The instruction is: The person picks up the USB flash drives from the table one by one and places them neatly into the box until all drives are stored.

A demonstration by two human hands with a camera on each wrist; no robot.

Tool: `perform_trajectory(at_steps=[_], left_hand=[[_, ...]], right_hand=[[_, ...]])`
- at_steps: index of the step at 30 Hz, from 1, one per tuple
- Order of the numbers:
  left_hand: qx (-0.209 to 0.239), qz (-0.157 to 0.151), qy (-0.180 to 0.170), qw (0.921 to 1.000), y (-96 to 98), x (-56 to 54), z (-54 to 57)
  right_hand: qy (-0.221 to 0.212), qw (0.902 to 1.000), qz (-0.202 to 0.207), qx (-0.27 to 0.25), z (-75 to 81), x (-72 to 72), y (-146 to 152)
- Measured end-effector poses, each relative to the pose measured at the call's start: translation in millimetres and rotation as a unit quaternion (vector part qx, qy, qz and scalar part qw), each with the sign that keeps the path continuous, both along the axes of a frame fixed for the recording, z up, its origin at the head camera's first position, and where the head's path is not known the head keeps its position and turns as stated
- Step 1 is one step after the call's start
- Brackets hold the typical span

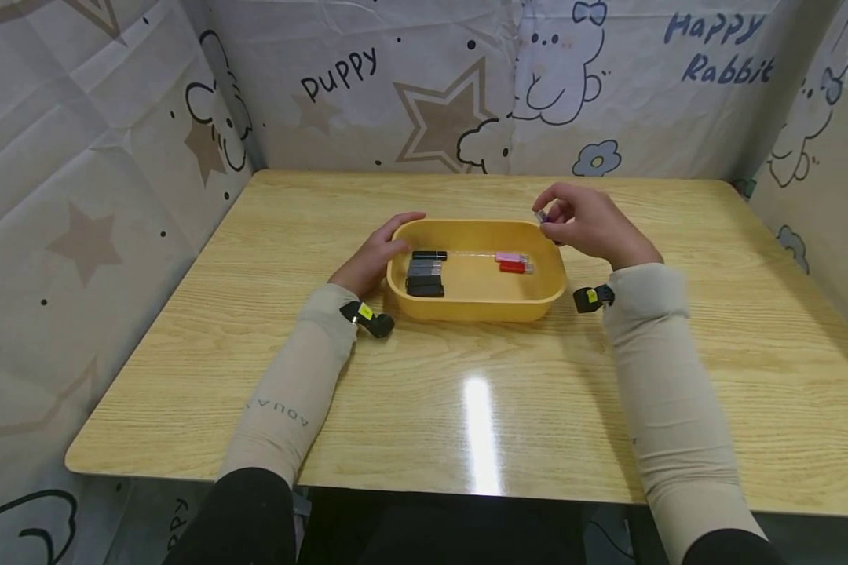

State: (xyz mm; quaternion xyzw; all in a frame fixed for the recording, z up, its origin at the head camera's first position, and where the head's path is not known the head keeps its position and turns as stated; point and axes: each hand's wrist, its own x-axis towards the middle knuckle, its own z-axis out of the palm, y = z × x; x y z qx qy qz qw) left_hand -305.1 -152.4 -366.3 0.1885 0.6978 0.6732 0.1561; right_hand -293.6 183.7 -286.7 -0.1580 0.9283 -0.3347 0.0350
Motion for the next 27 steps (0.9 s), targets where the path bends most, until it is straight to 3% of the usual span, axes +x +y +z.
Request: perform_trajectory(at_steps=[22, 27], left_hand=[[-0.007, -0.001, 0.007, 0.9999, -0.5, -2.5, -1.2], [-0.006, 0.003, 0.005, 1.0000, -1.6, -7.8, -7.7]], right_hand=[[-0.017, 0.9984, 0.038, 0.039, -7.0, -1.6, -23.6], [-0.025, 0.9983, 0.039, 0.035, -10.5, -2.5, -27.0]])
